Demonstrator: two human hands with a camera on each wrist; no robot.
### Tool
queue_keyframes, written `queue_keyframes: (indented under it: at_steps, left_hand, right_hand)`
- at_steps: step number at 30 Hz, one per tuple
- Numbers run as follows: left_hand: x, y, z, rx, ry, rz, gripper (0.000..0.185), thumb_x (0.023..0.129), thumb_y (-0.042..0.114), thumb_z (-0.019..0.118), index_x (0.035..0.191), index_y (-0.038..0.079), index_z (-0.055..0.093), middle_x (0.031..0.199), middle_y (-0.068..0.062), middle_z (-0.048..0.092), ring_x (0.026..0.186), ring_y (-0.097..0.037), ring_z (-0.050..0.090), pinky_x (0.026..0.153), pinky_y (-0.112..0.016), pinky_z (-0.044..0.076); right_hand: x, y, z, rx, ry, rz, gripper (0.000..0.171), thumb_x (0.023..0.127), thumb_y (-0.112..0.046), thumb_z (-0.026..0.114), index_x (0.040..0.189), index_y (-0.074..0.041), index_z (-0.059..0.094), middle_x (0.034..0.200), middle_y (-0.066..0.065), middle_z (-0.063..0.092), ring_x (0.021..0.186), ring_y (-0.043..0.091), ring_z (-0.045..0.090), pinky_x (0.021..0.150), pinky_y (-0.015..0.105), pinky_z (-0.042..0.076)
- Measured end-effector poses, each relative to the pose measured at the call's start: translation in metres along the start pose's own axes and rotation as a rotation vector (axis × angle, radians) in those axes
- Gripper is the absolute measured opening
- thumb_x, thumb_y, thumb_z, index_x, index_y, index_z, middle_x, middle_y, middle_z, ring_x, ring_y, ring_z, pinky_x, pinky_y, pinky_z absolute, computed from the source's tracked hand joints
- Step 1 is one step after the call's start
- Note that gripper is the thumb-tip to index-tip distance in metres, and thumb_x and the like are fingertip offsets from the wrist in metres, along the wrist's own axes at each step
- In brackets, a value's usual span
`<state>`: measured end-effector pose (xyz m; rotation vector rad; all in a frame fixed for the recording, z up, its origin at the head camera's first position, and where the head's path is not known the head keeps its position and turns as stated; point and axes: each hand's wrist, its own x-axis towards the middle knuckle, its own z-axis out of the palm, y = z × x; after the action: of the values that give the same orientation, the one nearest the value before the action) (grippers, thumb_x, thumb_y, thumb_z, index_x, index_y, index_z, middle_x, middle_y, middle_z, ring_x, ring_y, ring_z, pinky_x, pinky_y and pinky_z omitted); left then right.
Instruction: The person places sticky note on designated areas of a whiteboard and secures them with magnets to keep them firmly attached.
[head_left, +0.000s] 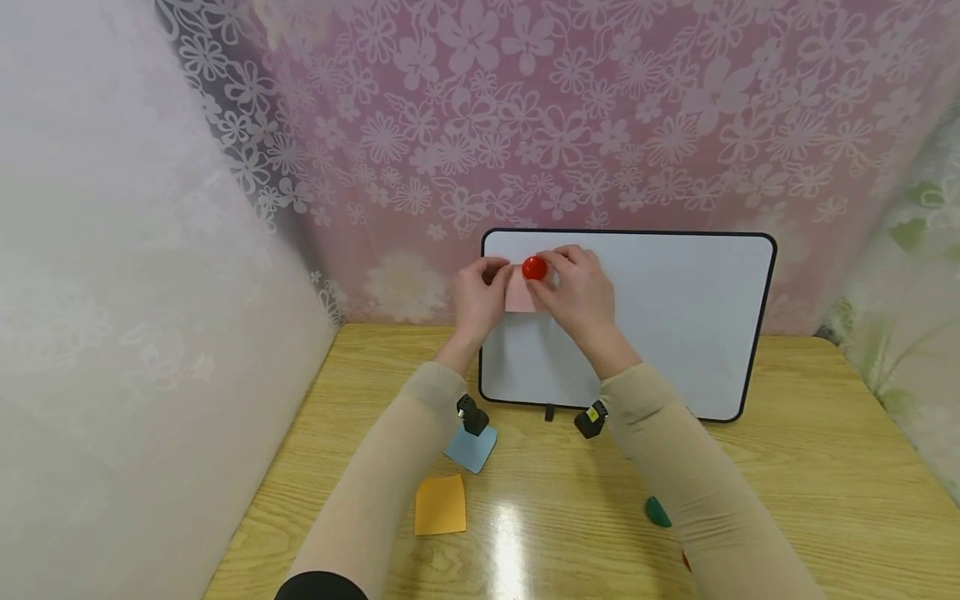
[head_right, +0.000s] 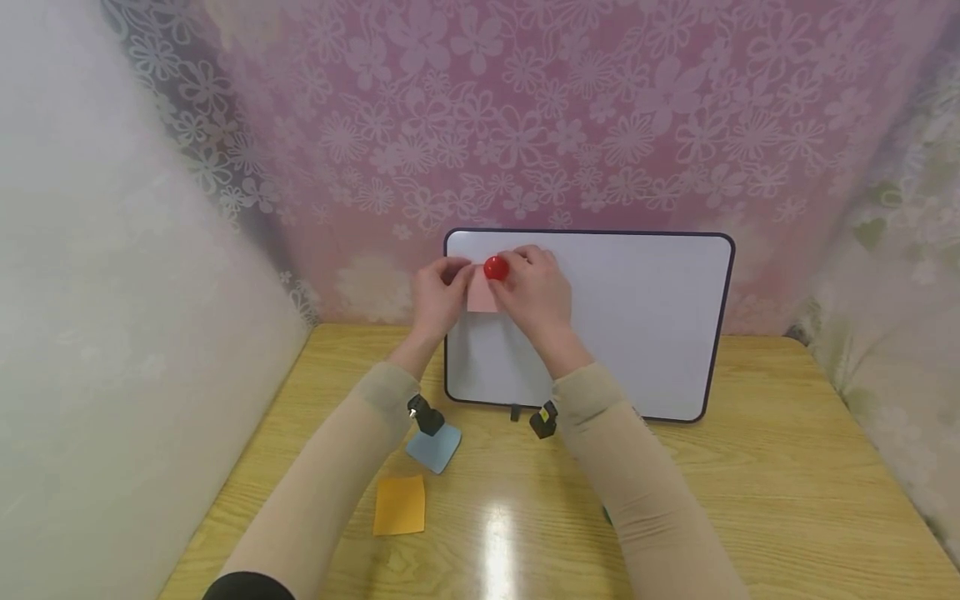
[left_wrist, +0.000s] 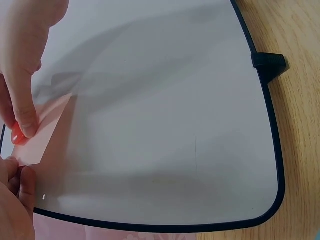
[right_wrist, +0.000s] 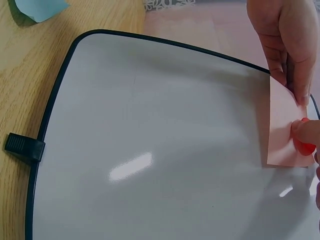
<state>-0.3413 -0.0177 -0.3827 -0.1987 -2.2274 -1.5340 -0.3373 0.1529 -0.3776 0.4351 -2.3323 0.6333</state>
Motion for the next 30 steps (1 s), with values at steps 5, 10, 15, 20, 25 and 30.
queue_keyframes:
  at_steps: [5, 10, 15, 20, 25, 30]
  left_hand:
    - [0.0000, -0.0010, 0.0000, -0.013, -0.001, 0.002, 0.017, 0.106, 0.018, 0.072, 0.114, 0.005, 0.080, 0.102, -0.007, 0.076, 0.085, -0.019, 0.065, 0.072, -0.024, 0.058]
    - [0.0005, -0.0016, -0.0002, -0.021, 0.003, 0.013, 0.016, 0.106, 0.017, 0.072, 0.113, 0.005, 0.080, 0.101, -0.007, 0.076, 0.084, -0.020, 0.065, 0.071, -0.025, 0.058]
    - [0.0005, -0.0008, -0.0005, -0.014, 0.009, 0.020, 0.016, 0.105, 0.018, 0.072, 0.112, 0.005, 0.080, 0.099, -0.006, 0.076, 0.083, -0.019, 0.066, 0.070, -0.026, 0.059]
    - [0.0005, -0.0006, -0.0001, -0.003, 0.014, 0.009, 0.017, 0.105, 0.019, 0.073, 0.112, 0.006, 0.080, 0.099, -0.006, 0.076, 0.083, -0.018, 0.066, 0.070, -0.026, 0.059]
    - [0.0006, 0.0001, -0.0002, -0.007, 0.019, -0.007, 0.018, 0.105, 0.019, 0.073, 0.112, 0.005, 0.080, 0.099, -0.007, 0.076, 0.083, -0.019, 0.065, 0.071, -0.026, 0.059]
    - [0.0006, 0.0010, -0.0009, -0.003, 0.014, -0.024, 0.018, 0.105, 0.019, 0.073, 0.113, 0.006, 0.081, 0.100, -0.006, 0.076, 0.085, -0.020, 0.066, 0.073, -0.026, 0.059]
  right_hand:
    - [0.0003, -0.0027, -0.0004, -0.008, -0.002, -0.003, 0.038, 0.092, -0.026, 0.088, 0.123, -0.007, 0.079, 0.120, 0.014, 0.071, 0.111, 0.035, 0.063, 0.089, 0.051, 0.061]
    - [0.0013, -0.0038, 0.0002, -0.021, -0.004, 0.001, 0.039, 0.092, -0.026, 0.088, 0.124, -0.007, 0.078, 0.121, 0.014, 0.071, 0.111, 0.035, 0.063, 0.089, 0.051, 0.061]
    - [0.0026, -0.0053, 0.0002, -0.036, -0.016, 0.004, 0.040, 0.093, -0.028, 0.087, 0.125, -0.007, 0.078, 0.121, 0.014, 0.071, 0.112, 0.035, 0.063, 0.088, 0.050, 0.061]
    - [0.0037, -0.0059, 0.0012, -0.046, -0.024, 0.008, 0.040, 0.093, -0.028, 0.087, 0.125, -0.006, 0.078, 0.121, 0.015, 0.070, 0.112, 0.035, 0.063, 0.089, 0.050, 0.061]
    - [0.0044, -0.0069, 0.0014, -0.047, -0.022, 0.005, 0.040, 0.093, -0.027, 0.088, 0.125, -0.006, 0.078, 0.120, 0.015, 0.071, 0.110, 0.035, 0.063, 0.088, 0.050, 0.061]
    - [0.0055, -0.0058, 0.0018, -0.054, -0.024, 0.001, 0.040, 0.093, -0.025, 0.088, 0.126, -0.005, 0.078, 0.121, 0.015, 0.071, 0.109, 0.035, 0.063, 0.089, 0.049, 0.061]
